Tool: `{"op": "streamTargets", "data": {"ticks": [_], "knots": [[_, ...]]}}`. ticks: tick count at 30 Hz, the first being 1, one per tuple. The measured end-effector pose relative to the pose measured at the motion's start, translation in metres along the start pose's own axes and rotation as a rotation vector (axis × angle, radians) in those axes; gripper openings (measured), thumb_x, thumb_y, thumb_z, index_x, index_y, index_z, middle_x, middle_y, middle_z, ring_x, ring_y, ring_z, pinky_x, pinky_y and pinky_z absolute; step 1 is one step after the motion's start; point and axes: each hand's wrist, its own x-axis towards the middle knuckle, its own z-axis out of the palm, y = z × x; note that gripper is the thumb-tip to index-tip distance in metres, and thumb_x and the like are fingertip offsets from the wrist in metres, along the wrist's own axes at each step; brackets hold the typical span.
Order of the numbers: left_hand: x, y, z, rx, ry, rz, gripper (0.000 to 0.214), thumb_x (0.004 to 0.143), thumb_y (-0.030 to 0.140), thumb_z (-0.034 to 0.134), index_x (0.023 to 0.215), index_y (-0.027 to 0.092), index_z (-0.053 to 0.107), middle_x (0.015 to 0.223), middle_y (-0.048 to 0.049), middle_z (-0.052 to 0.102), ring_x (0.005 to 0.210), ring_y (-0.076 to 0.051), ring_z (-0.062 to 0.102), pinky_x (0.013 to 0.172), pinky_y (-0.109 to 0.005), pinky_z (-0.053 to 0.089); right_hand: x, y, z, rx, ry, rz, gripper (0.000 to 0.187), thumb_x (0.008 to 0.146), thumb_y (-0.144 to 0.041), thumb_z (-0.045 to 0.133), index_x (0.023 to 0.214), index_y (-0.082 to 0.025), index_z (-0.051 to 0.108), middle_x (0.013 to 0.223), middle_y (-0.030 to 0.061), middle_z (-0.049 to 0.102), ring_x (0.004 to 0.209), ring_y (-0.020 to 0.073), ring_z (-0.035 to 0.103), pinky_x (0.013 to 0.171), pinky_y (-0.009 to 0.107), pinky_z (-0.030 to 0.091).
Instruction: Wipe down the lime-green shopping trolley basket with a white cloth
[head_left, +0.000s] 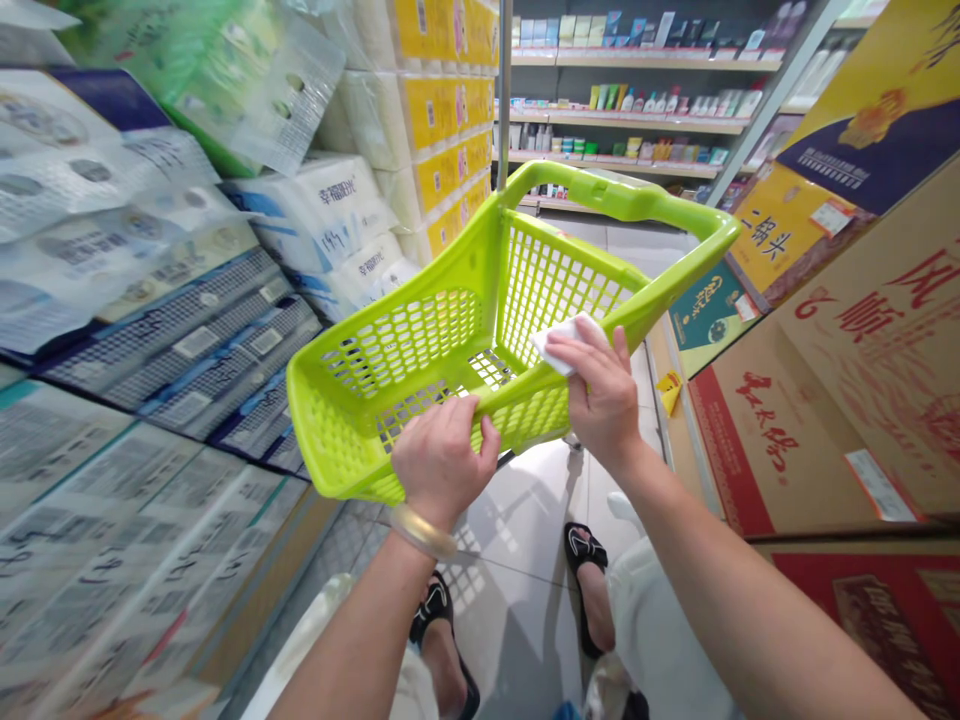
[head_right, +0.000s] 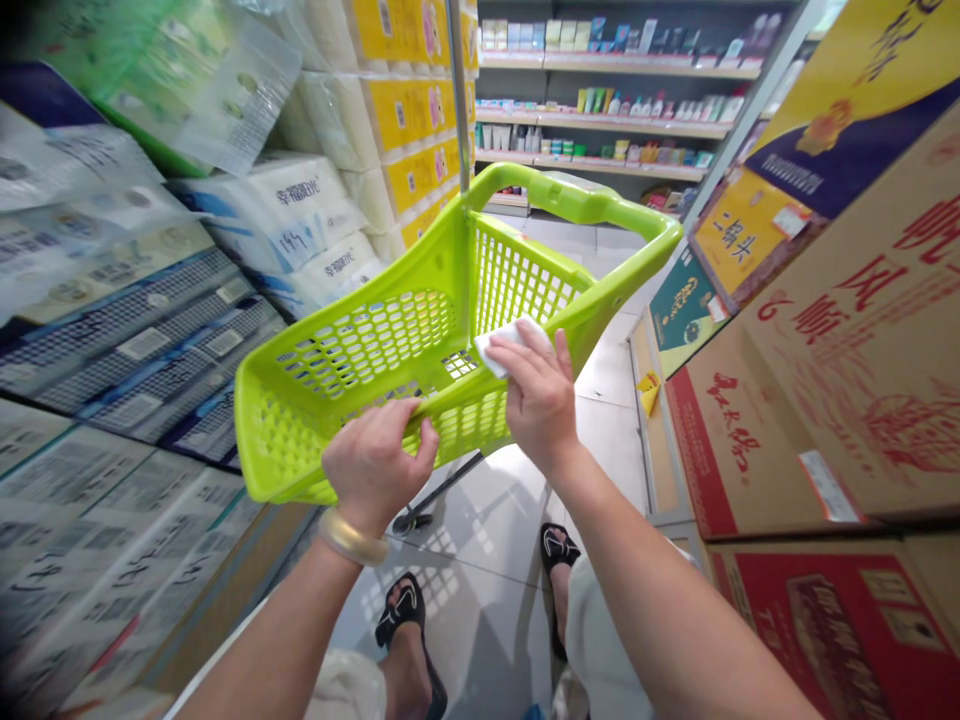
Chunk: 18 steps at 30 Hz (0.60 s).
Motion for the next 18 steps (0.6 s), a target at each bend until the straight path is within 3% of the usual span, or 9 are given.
{"op": "streamTargets", "data": {"ticks": [3, 9, 15, 18], "knots": [[0.0, 0.0, 0.001, 0.0, 0.016, 0.009, 0.017, 0.086, 0.029, 0.052, 0.09, 0.02, 0.066, 0.075, -0.0043, 0.07, 0.072, -0.022, 0.062, 0.065, -0.034, 0.036, 0.001, 0.002, -0.001, -0.009, 0.067, 0.04, 0.039, 0.092, -0.007, 0.04, 0.107, -0.025, 0.07, 0.115, 0.0021, 0.074, 0.135, 0.0211, 0.05, 0.122, 0.052, 0.021], [0.0, 0.0, 0.0, -0.014, -0.01, -0.008, 0.018, 0.085, 0.028, 0.052, 0.091, 0.02, 0.067, 0.076, -0.0053, 0.07, 0.073, -0.022, 0.062, 0.064, -0.034, 0.036, -0.009, -0.019, 0.01, 0.023, -0.135, -0.128, 0.038, 0.092, -0.007, 0.043, 0.11, -0.028, 0.069, 0.118, -0.0016, 0.073, 0.132, 0.017, 0.053, 0.125, 0.044, 0.017], [0.0, 0.0, 0.001, -0.01, -0.004, -0.003, 0.017, 0.086, 0.028, 0.053, 0.091, 0.02, 0.066, 0.076, -0.005, 0.07, 0.074, -0.023, 0.062, 0.065, -0.034, 0.037, 0.001, 0.001, 0.0, -0.043, 0.058, 0.05, 0.04, 0.091, -0.007, 0.039, 0.107, -0.026, 0.07, 0.115, 0.0011, 0.074, 0.134, 0.0213, 0.052, 0.121, 0.054, 0.023], [0.0, 0.0, 0.001, 0.001, 0.012, 0.008, 0.016, 0.086, 0.028, 0.052, 0.091, 0.02, 0.066, 0.075, -0.0041, 0.07, 0.073, -0.022, 0.062, 0.064, -0.035, 0.036, -0.007, -0.013, 0.007, -0.016, -0.033, -0.052, 0.039, 0.092, -0.008, 0.04, 0.108, -0.026, 0.07, 0.117, 0.0002, 0.073, 0.134, 0.019, 0.051, 0.123, 0.047, 0.023]]}}
